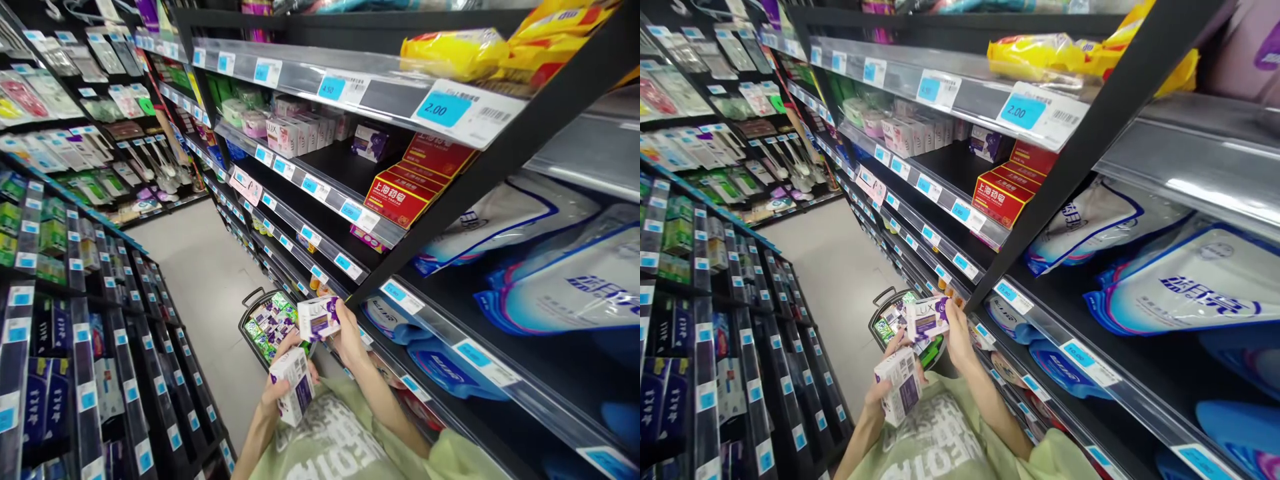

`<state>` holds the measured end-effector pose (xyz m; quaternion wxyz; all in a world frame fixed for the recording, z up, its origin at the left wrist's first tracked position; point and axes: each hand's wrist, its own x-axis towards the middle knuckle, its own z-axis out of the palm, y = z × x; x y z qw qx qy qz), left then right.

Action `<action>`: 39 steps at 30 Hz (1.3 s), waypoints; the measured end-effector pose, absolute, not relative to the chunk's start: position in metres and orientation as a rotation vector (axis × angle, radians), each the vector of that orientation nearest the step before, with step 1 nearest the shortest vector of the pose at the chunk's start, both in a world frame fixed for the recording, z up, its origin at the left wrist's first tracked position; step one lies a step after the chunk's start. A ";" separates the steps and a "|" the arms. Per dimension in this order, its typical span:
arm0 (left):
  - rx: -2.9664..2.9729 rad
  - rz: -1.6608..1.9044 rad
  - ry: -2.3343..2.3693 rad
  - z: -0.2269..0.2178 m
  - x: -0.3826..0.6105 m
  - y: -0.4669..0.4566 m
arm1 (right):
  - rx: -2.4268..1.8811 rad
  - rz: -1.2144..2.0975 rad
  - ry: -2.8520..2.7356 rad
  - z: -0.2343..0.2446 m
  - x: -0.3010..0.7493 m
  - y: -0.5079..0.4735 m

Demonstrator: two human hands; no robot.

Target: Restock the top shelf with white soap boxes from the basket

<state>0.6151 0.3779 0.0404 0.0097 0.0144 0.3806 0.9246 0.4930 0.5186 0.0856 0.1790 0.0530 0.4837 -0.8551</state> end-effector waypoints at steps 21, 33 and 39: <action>0.023 2.875 1.042 0.045 0.643 0.384 | 0.105 -2.280 0.570 0.076 0.510 0.519; -0.083 2.971 0.979 0.042 0.642 0.386 | -0.029 -2.298 1.498 0.101 0.503 0.520; -0.122 3.032 0.994 0.049 0.638 0.385 | 0.060 -2.209 1.702 0.093 0.503 0.516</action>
